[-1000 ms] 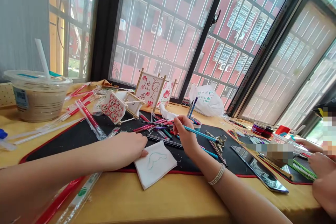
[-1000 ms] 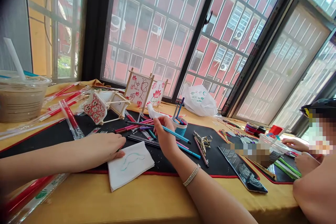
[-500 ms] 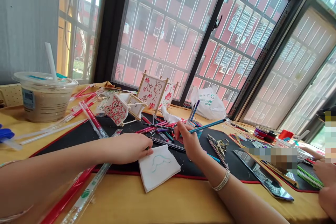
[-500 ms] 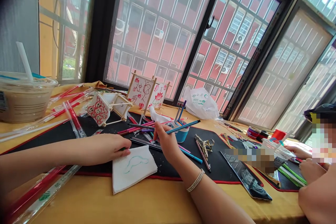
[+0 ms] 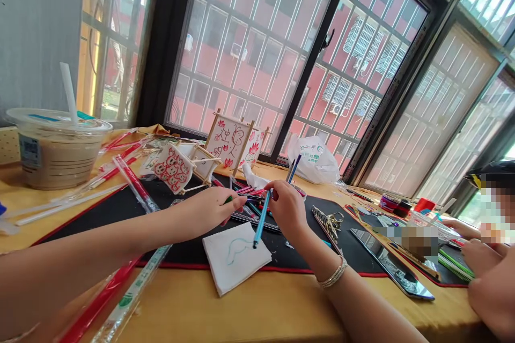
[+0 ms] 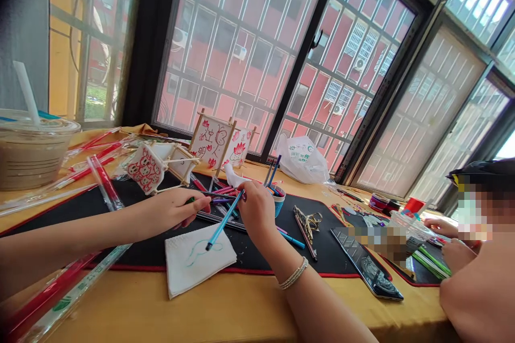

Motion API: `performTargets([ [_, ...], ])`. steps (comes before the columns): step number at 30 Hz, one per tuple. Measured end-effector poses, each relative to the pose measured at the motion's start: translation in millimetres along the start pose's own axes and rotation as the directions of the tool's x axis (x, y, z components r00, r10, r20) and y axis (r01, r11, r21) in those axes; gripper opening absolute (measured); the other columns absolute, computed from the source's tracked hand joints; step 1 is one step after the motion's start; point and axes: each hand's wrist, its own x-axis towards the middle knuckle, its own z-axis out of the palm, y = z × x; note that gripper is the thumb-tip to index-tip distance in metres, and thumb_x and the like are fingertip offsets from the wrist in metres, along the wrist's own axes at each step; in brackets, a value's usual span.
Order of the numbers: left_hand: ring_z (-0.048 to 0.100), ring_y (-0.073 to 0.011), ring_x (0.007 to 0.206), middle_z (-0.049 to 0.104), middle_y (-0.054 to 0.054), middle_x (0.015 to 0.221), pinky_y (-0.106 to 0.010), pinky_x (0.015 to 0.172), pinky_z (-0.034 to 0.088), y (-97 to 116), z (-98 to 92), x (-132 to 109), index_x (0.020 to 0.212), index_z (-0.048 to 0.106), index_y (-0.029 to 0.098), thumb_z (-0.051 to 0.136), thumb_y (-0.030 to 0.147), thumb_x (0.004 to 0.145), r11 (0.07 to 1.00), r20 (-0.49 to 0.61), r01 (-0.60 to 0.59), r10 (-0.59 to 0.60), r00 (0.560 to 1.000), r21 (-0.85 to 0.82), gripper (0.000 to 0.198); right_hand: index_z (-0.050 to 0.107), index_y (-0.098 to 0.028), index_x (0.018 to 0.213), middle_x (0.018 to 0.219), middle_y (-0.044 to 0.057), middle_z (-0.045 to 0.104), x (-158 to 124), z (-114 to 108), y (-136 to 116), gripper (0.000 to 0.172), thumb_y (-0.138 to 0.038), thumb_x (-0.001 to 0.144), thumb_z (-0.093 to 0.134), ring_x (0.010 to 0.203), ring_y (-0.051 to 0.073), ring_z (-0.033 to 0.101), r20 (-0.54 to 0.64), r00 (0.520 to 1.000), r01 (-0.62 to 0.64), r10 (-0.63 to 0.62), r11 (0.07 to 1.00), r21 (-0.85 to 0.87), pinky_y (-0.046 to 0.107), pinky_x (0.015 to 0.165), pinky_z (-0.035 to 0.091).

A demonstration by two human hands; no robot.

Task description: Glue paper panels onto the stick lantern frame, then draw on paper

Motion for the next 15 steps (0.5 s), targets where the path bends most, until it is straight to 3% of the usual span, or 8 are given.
performTargets([
  [2,0.059,-0.0195,0.060,0.066,-0.007,0.075,-0.026,0.047,0.039,2.5,4.1,-0.6,0.087,0.054,0.017,0.035,0.069,0.078,0.949,0.109,0.078,-0.047,0.993,-0.304,0.056,0.064,-0.017,0.079,0.075,0.003,0.064,-1.5,-2.8,-7.3,0.010,-0.012,0.077,0.057,0.074,0.018,0.058,-0.008,1.000,0.016,-0.017,0.993,-0.119,0.026,0.063,0.037],
  [4,0.060,-0.0183,0.059,0.068,-0.009,0.083,-0.025,0.044,0.039,7.1,6.8,-3.1,0.092,0.050,0.017,0.043,0.073,0.073,0.811,0.257,0.200,-0.063,0.964,-0.550,0.060,0.064,-0.018,0.077,0.078,0.005,0.065,-3.2,-4.5,-13.8,0.008,-0.012,0.077,0.057,0.078,0.020,0.058,-0.005,0.998,0.062,-0.064,0.972,-0.227,0.027,0.063,0.038],
  [7,0.057,-0.0143,0.052,0.064,-0.004,0.071,-0.024,0.044,0.039,13.6,7.1,-7.4,0.081,0.047,0.017,0.053,0.071,0.069,0.644,0.354,0.306,-0.059,0.933,-0.701,0.055,0.063,-0.018,0.074,0.078,0.006,0.065,-4.7,-6.0,-18.9,0.011,-0.012,0.079,0.056,0.080,0.021,0.057,0.003,0.992,0.121,-0.127,0.937,-0.326,0.028,0.063,0.038],
  [11,0.031,-0.0036,0.036,0.035,0.009,0.047,-0.018,0.037,0.024,13.0,3.6,-6.3,0.063,0.036,0.018,0.061,0.057,0.072,0.603,0.274,0.272,-0.091,0.957,-0.750,0.048,0.062,-0.020,0.098,0.081,0.006,0.064,-3.0,-9.8,-13.5,0.018,-0.015,0.081,0.056,0.081,0.021,0.056,-0.052,0.983,0.158,-0.174,0.961,-0.225,0.028,0.066,0.038],
  [13,0.025,-0.0029,0.036,0.029,0.010,0.046,-0.017,0.036,0.017,9.7,1.8,-3.1,0.062,0.033,0.019,0.056,0.052,0.078,0.607,0.185,0.233,-0.142,0.972,-0.760,0.044,0.057,-0.020,0.110,0.081,0.006,0.062,-0.9,-13.9,-6.3,0.028,-0.022,0.082,0.057,0.077,0.020,0.055,-0.137,0.983,0.105,-0.124,0.985,-0.140,0.028,0.065,0.037],
  [15,0.025,-0.0032,0.036,0.029,0.010,0.046,-0.017,0.036,0.018,5.5,0.6,0.1,0.063,0.032,0.019,0.049,0.048,0.085,0.617,0.076,0.189,-0.205,0.976,-0.764,0.040,0.059,-0.019,0.103,0.074,0.004,0.060,0.7,-17.7,2.0,0.022,-0.029,0.083,0.056,0.069,0.018,0.053,-0.136,0.988,0.057,-0.068,0.995,-0.083,0.028,0.062,0.035],
])
